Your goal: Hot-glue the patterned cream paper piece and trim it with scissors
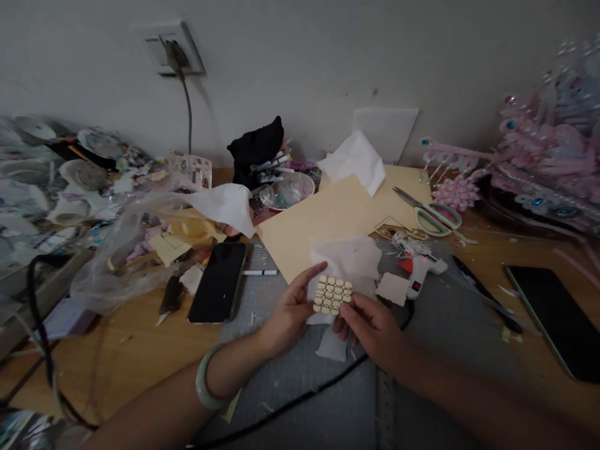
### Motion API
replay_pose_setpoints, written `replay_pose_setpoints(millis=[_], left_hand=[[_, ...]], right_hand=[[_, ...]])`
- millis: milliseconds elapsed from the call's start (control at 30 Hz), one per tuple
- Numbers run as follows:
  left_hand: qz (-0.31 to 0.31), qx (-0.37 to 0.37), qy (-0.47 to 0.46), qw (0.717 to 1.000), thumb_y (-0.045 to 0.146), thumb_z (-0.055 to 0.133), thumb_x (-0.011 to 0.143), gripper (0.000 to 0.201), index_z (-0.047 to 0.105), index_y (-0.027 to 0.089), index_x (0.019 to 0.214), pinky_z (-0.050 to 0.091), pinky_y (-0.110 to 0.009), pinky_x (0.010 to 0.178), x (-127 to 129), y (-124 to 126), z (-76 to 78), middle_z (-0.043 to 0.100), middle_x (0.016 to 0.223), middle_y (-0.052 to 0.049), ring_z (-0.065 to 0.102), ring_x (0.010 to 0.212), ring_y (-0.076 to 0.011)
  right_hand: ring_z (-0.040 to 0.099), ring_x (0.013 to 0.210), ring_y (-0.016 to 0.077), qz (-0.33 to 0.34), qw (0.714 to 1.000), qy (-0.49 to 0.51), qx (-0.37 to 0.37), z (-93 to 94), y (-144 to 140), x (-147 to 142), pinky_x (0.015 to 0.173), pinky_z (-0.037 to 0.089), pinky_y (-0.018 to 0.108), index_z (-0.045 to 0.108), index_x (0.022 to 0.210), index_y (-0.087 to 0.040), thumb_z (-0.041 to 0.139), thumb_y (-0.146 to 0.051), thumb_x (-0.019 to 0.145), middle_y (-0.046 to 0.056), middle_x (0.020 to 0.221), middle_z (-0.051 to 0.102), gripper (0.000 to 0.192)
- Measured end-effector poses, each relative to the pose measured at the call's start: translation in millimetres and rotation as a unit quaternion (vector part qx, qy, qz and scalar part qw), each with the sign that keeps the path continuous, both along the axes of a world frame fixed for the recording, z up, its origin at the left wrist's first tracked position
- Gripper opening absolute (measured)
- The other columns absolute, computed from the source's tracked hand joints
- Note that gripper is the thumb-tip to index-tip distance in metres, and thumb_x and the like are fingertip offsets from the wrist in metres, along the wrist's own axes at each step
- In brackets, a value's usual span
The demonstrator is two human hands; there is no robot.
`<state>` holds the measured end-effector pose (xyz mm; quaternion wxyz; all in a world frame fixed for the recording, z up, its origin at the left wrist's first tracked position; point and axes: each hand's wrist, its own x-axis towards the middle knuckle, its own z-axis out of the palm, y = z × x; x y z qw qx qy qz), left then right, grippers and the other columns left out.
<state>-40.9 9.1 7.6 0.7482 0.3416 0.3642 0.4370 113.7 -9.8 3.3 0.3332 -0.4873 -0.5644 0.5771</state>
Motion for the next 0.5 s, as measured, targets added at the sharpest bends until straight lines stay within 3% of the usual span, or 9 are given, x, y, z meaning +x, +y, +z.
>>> replay_pose_setpoints(millis=[233,500], left_hand=[[-0.066,-0.014,-0.107,0.992,0.004,0.043,0.051,0.078,0.035,0.019,0.128,0.043,-0.033,0.063,-2.8,-2.7,4.5,0.058,0.086,-0.006,0.057,0.067,-0.0173],[-0.054,-0.027,-0.063,0.996,0.009,0.052,0.069,0.057,0.044,0.022,0.124,0.043,-0.029,0.066,-4.4,-4.3,3.9,0.061,0.091,-0.006,0.058,0.073,-0.0164]], right_hand=[[0.055,0.052,0.0095,0.022,0.998,-0.061,0.005,-7.2,1.4,0.4,0.047,0.041,0.019,0.053,0.07,-0.017,0.041,-0.036,0.084,0.0,0.063,0.062,0.026],[0.055,0.049,0.0103,0.017,0.992,-0.125,-0.001,-9.8,4.4,-3.0,0.048,0.04,0.02,0.054,0.065,-0.018,0.044,-0.041,0.082,0.0,0.057,0.06,0.03]])
